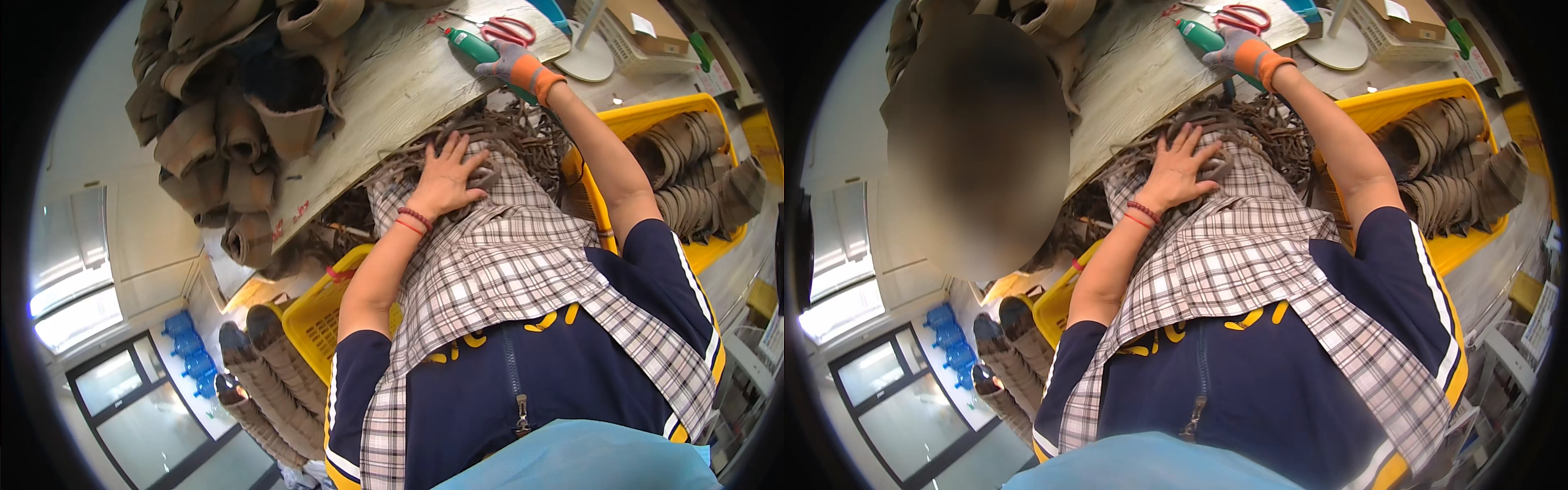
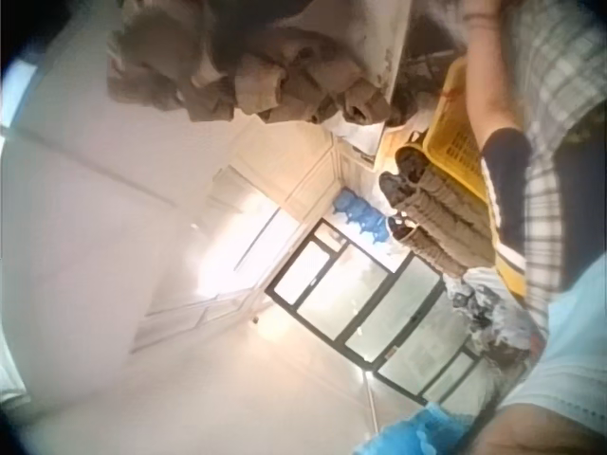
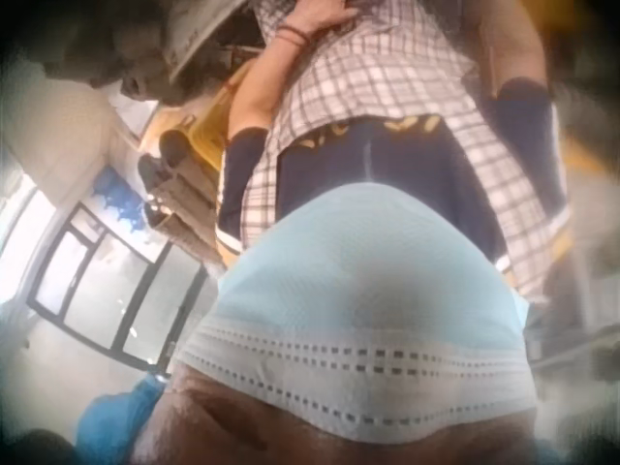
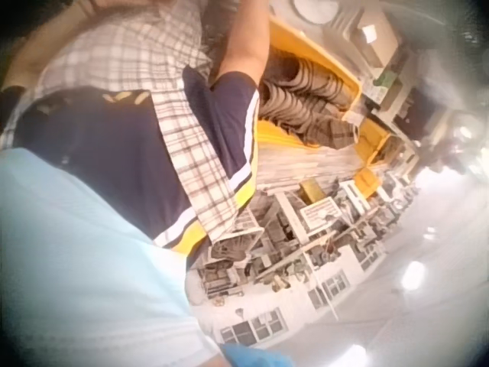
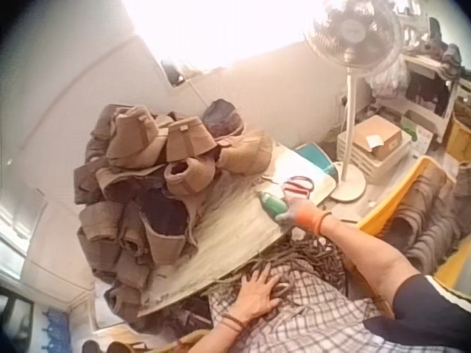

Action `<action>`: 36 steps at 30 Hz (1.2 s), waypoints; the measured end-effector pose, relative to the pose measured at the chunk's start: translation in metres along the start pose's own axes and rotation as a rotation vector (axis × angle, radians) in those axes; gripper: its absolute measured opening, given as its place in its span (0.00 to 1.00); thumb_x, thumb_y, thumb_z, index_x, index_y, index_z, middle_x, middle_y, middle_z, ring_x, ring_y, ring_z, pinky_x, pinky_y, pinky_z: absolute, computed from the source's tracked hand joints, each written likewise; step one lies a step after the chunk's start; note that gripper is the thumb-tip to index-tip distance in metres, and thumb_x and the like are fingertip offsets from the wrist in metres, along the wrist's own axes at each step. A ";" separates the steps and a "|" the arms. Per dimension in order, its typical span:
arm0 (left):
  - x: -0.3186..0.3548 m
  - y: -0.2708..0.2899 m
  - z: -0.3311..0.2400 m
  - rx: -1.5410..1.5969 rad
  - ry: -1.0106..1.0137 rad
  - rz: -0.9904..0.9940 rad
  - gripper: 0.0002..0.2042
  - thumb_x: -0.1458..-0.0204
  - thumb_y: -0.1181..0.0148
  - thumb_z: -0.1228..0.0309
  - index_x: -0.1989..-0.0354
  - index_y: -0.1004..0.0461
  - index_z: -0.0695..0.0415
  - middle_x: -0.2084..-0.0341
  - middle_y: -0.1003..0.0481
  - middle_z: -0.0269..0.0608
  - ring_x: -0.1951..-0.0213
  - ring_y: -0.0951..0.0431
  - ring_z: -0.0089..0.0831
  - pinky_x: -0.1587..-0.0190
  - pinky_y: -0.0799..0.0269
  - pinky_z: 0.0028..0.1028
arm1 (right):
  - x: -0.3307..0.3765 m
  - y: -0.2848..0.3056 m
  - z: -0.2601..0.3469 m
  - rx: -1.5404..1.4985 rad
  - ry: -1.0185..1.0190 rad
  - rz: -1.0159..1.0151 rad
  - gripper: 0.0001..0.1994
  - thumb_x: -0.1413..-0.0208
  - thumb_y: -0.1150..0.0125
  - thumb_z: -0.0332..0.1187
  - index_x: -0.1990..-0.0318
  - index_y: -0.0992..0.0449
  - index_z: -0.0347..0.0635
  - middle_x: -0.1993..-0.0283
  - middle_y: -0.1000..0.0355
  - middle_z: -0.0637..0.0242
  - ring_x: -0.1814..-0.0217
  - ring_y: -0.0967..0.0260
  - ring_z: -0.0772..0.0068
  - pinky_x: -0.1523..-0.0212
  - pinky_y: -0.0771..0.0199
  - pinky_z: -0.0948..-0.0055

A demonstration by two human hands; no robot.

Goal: The person uses a green electric trimmer to cut excess fabric and threads from the edges of beige slip-on shoes. They handle the shoes one at a time, rotating them to trim different sides, and place the finished shoes into a yellow basket.

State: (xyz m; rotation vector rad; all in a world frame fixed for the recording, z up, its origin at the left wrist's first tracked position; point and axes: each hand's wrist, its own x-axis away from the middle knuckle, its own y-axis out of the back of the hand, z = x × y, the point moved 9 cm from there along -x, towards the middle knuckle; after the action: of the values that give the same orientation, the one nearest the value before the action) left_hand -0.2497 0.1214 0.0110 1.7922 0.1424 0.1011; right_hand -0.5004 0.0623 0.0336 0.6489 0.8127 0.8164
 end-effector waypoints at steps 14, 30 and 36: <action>0.104 0.034 0.092 -0.064 0.441 -0.569 0.12 0.61 0.46 0.79 0.65 0.28 0.60 0.67 0.30 0.47 0.58 0.32 0.48 0.55 0.34 0.41 | 0.004 -0.021 0.083 0.327 -0.025 0.148 0.26 0.48 0.40 0.49 0.45 0.34 0.50 0.55 0.27 0.61 0.52 0.28 0.58 0.55 0.25 0.58; 0.098 0.004 0.121 0.385 0.658 -0.468 0.16 0.46 0.47 0.68 0.51 0.26 0.60 0.55 0.25 0.52 0.49 0.30 0.49 0.46 0.36 0.39 | 0.026 0.011 0.048 0.314 0.011 -0.005 0.36 0.52 0.39 0.60 0.39 0.34 0.48 0.51 0.27 0.57 0.48 0.31 0.56 0.49 0.30 0.59; -0.006 -0.015 0.064 0.254 0.493 -0.230 0.24 0.43 0.51 0.57 0.39 0.38 0.50 0.46 0.32 0.53 0.43 0.35 0.48 0.43 0.42 0.50 | 0.033 -0.010 0.061 0.324 0.044 0.159 0.35 0.51 0.38 0.55 0.39 0.36 0.45 0.52 0.28 0.54 0.47 0.31 0.55 0.47 0.32 0.62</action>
State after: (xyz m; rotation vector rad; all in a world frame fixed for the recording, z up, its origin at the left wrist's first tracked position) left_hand -0.2472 0.0619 -0.0183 1.9592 0.7397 0.3729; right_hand -0.4321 0.0723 0.0467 0.9955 0.9519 0.8521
